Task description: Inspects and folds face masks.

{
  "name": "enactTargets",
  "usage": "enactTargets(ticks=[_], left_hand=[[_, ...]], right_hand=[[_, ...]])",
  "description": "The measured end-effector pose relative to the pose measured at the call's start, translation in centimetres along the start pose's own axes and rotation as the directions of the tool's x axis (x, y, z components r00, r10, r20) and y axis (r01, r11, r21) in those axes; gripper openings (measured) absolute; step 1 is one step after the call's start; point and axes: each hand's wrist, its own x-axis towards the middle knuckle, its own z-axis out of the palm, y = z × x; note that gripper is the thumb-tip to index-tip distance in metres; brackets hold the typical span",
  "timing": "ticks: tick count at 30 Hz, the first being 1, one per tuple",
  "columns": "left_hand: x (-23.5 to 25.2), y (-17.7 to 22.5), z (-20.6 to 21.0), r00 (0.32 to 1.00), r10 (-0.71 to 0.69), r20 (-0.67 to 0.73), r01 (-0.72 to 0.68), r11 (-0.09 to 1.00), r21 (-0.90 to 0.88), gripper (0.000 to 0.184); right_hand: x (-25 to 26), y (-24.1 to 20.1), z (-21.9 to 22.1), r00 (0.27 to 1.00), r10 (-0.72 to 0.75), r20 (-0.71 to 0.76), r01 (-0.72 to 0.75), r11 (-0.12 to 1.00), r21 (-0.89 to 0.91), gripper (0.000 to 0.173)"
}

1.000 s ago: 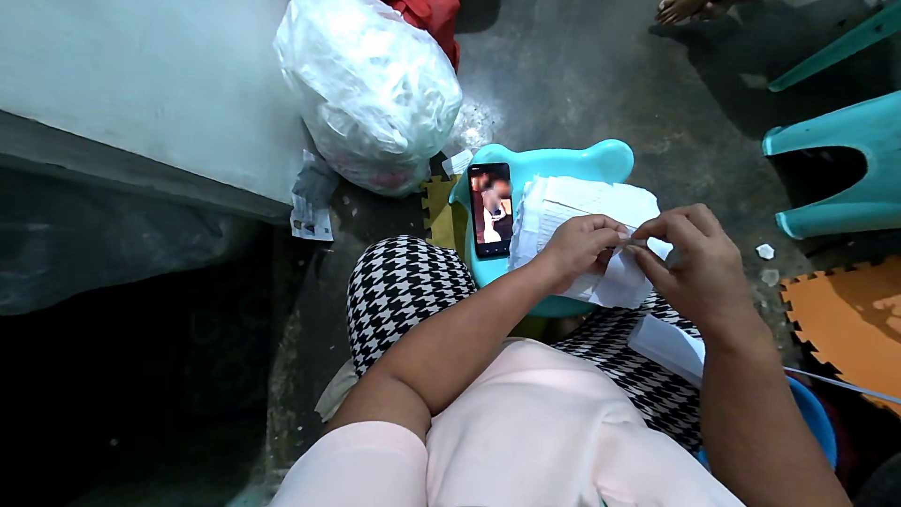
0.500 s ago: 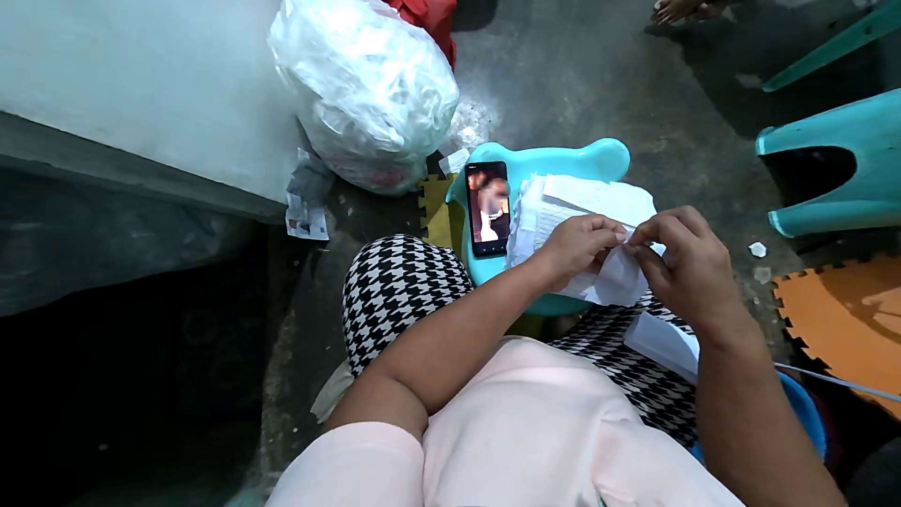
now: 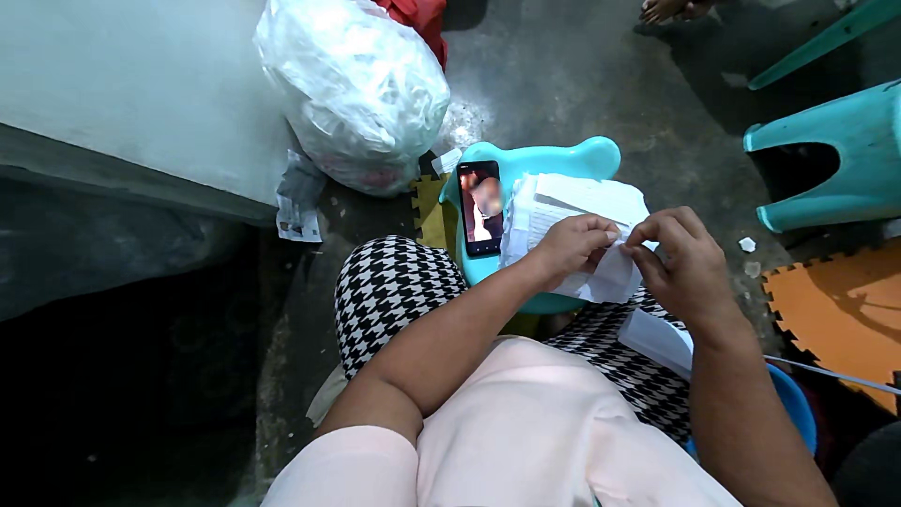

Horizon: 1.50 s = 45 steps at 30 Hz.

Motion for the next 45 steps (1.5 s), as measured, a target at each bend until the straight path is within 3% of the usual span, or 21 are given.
enactTargets(ticks=[5, 20, 34, 39, 43, 45], left_hand=[[-0.3, 0.2, 0.1, 1.0, 0.006, -0.003, -0.006, 0.999, 0.036, 0.021], [-0.2, -0.1, -0.1, 0.998, 0.056, 0.004, -0.056, 0.998, -0.001, 0.01], [-0.1, -0.6, 0.1, 0.997, 0.067, -0.044, -0.066, 0.998, 0.019, 0.011], [-0.1, -0.3, 0.3, 0.998, 0.031, -0.053, -0.03, 1.0, 0.002, 0.012], [-0.1, -0.5, 0.1, 0.998, 0.051, -0.027, -0.048, 0.993, 0.104, 0.018], [-0.2, -0.4, 0.1, 0.997, 0.075, -0.018, -0.071, 0.984, 0.162, 0.017]], right_hand=[[-0.1, 0.2, 0.0, 0.998, -0.038, -0.044, 0.039, 0.999, 0.03, 0.013], [0.0, 0.7, 0.6, 0.998, 0.017, -0.068, -0.012, 0.996, 0.084, 0.014], [-0.3, 0.7, 0.8, 1.0, 0.003, 0.027, -0.004, 0.999, 0.041, 0.017], [-0.2, 0.3, -0.5, 1.0, -0.023, 0.001, 0.022, 0.984, 0.174, 0.016], [0.6, 0.0, -0.7, 0.997, -0.072, -0.013, 0.072, 0.923, 0.377, 0.01], [1.2, -0.5, -0.4, 0.997, -0.074, 0.003, 0.068, 0.923, 0.38, 0.012]])
